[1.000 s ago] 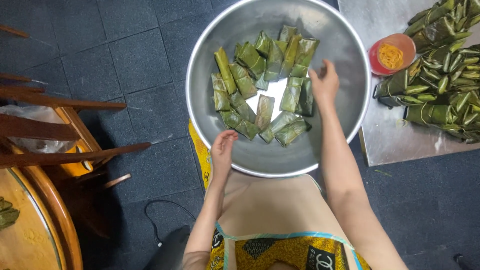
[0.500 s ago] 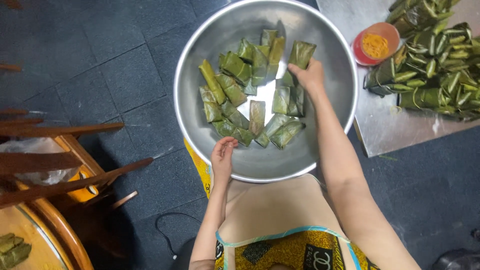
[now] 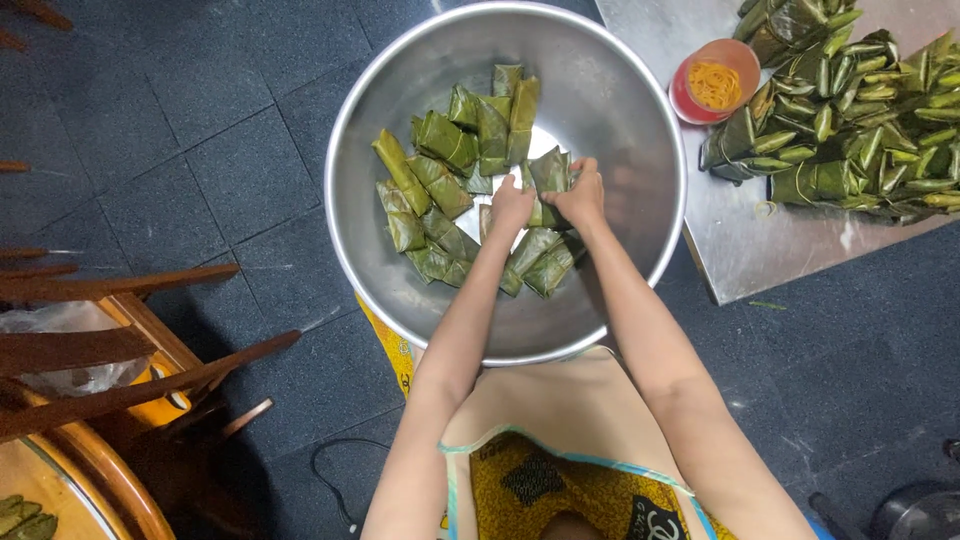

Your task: Bundling food items wrapped in banana leaves and organizing them on a table.

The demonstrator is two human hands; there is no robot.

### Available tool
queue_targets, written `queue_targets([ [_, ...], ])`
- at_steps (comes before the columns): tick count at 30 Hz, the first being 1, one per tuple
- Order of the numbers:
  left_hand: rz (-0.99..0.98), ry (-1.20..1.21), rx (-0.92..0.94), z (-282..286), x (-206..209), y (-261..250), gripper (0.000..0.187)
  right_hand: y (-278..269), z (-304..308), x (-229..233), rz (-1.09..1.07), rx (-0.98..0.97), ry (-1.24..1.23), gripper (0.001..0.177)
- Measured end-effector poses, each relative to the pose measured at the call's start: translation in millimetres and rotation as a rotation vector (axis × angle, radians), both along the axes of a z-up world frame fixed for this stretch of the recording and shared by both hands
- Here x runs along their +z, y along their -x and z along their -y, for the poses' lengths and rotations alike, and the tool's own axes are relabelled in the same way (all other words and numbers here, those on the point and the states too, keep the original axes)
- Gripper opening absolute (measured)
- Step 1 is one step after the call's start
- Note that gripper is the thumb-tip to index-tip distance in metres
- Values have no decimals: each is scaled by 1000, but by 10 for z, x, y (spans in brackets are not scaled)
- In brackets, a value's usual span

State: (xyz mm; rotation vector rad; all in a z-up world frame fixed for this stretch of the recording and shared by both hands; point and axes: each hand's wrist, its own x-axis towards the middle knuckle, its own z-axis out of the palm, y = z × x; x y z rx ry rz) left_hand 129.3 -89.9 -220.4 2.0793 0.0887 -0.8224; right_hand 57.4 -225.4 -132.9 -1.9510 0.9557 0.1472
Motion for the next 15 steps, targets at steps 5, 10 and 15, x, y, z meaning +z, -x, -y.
queue_targets([
  [5,-27,1,-4,-7,108,58,69,16,20,81,16,-5,-159,94],
  [10,-76,530,85,-487,1075,187,43,356,61,701,190,-108,-303,57],
  [15,74,-137,-454,-645,732,629,68,814,186,1047,430,-353,-777,41],
])
